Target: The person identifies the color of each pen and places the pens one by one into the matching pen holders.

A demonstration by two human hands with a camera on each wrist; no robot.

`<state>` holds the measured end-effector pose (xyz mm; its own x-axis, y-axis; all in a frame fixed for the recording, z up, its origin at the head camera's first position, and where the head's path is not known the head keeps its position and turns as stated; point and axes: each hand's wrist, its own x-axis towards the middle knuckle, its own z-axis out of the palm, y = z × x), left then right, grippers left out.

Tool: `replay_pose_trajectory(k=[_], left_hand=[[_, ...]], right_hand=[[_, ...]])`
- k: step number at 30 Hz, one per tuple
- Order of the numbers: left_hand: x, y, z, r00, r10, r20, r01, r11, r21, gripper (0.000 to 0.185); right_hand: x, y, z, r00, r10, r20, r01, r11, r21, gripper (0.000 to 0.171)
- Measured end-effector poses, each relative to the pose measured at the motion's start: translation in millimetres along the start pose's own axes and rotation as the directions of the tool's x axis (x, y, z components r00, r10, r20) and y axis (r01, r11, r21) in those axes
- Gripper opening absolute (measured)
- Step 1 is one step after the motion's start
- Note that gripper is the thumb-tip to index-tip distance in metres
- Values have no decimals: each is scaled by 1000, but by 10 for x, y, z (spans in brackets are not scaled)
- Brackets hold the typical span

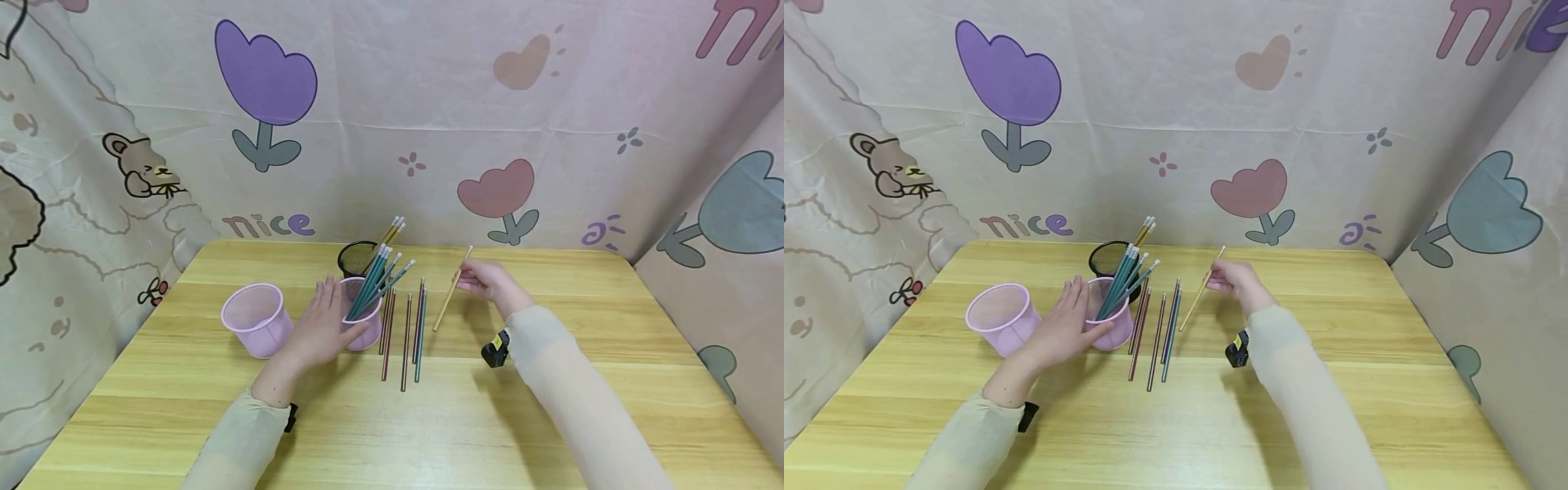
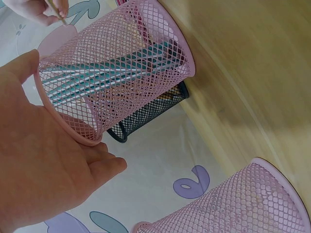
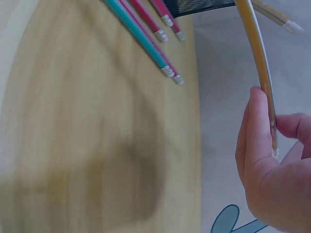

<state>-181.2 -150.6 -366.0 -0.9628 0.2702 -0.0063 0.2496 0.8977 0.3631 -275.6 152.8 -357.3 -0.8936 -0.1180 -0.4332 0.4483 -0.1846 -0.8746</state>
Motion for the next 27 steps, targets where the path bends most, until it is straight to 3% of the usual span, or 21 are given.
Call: replay_pose_trajectory(k=[7, 12, 19, 27], left_hand=[[0, 3, -2, 1000, -6, 8, 6, 1000, -2, 95], [5, 9, 4, 1000, -8, 7, 8, 1000, 1, 95], [2, 4, 6, 1000, -7, 7, 7, 1000, -8, 95], [-7, 10, -10, 1000, -6, 5, 6, 1000, -3, 94]], right_hand=[[-63, -158, 69, 995, -71, -75, 76, 995, 63, 15], [-49, -212, 121, 976, -157, -149, 173, 980, 96, 16], [-12, -299, 245, 938, -234, -257, 278, 949, 151, 6], [-15, -388, 464, 880, -289, -377, 370, 915, 163, 12]])
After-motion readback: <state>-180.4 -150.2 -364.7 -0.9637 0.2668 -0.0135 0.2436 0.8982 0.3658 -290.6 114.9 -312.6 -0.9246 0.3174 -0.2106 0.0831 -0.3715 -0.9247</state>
